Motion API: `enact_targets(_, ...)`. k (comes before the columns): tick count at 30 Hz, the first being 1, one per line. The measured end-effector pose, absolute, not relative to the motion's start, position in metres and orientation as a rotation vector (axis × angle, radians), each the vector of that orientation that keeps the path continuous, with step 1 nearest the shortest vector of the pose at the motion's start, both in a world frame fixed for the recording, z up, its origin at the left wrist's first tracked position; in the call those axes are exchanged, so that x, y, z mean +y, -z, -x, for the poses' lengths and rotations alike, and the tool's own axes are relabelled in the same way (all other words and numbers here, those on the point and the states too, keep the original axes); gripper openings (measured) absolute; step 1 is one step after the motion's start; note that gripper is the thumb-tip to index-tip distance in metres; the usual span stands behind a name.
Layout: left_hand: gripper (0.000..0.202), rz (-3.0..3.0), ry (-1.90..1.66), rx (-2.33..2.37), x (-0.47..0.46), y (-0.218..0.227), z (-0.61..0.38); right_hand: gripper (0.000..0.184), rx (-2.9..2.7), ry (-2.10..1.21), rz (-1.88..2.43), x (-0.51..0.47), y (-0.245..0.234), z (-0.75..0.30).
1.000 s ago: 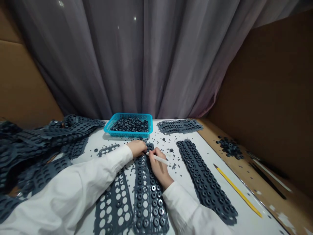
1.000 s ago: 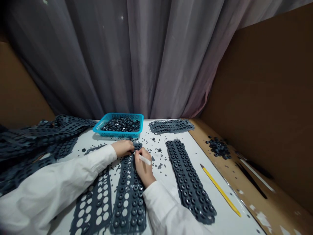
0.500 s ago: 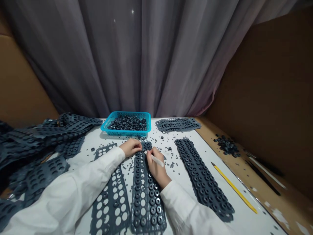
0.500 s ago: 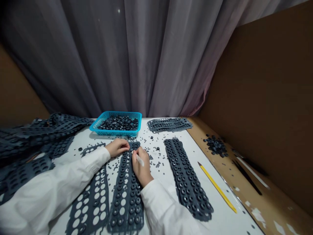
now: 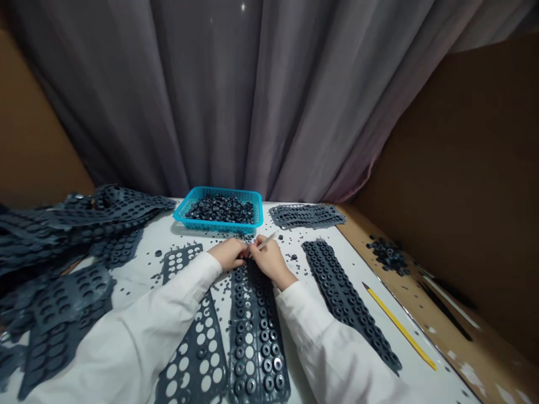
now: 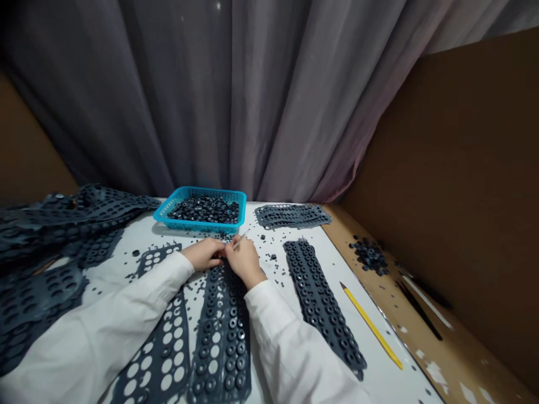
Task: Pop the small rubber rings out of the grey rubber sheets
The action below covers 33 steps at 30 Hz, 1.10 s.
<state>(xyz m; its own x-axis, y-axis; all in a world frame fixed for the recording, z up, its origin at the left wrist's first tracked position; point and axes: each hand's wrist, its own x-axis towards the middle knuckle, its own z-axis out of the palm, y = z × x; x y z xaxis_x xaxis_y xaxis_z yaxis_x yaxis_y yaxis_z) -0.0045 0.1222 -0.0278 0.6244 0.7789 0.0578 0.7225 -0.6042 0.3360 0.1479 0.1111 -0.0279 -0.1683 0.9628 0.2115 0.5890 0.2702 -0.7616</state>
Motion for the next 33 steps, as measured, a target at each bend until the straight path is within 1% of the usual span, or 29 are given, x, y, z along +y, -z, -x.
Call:
enact_targets(5, 0.000, -2.556, -0.365, 1.235, 0.124, 0.032, 0.006, 0.014, -1.870, -0.623, 1.253, 0.113, 0.045, -0.144)
enact_targets(9, 0.005, -2.550, -0.378, 1.229, 0.124, 0.032, 0.005, 0.017, -1.846, -0.648, 1.242, 0.110, 0.059, -0.148)
enact_targets(13, 0.009, -2.591, -0.373, 1.261, 0.119, 0.029, -0.001, 0.017, -1.825, -0.623, 1.239, 0.112, 0.064, -0.148)
enact_targets(17, 0.005, -2.583, -0.429, 1.272, 0.117, 0.029, -0.001, 0.018, -1.846, -0.612, 1.227, 0.112, 0.063, -0.148)
enact_targets(20, 0.007, -2.306, -0.661, 1.270, 0.125, 0.030, 0.013, 0.017, -1.855, -0.597, 1.228, 0.112, 0.062, -0.148)
enact_targets(22, 0.009, -2.012, -0.900, 1.278, 0.132, 0.029, 0.025, 0.016, -1.849, -0.594, 1.246, 0.112, 0.061, -0.148)
enact_targets(24, 0.013, -1.704, -1.036, 1.242, 0.137, 0.028, 0.035, 0.016, -1.832, -0.599, 1.267, 0.111, 0.061, -0.147)
enact_targets(29, 0.036, -0.988, -0.937, 1.035, 0.131, 0.035, 0.034, 0.018, -1.718, -0.680, 1.263, 0.109, 0.060, -0.148)
enact_targets(31, 0.038, -0.843, -0.921, 0.934, 0.127, 0.038, 0.030, 0.020, -1.644, -0.739, 1.255, 0.109, 0.061, -0.150)
enact_targets(33, 0.035, -0.771, -0.902, 0.858, 0.124, 0.041, 0.028, 0.021, -1.600, -0.793, 1.236, 0.109, 0.062, -0.152)
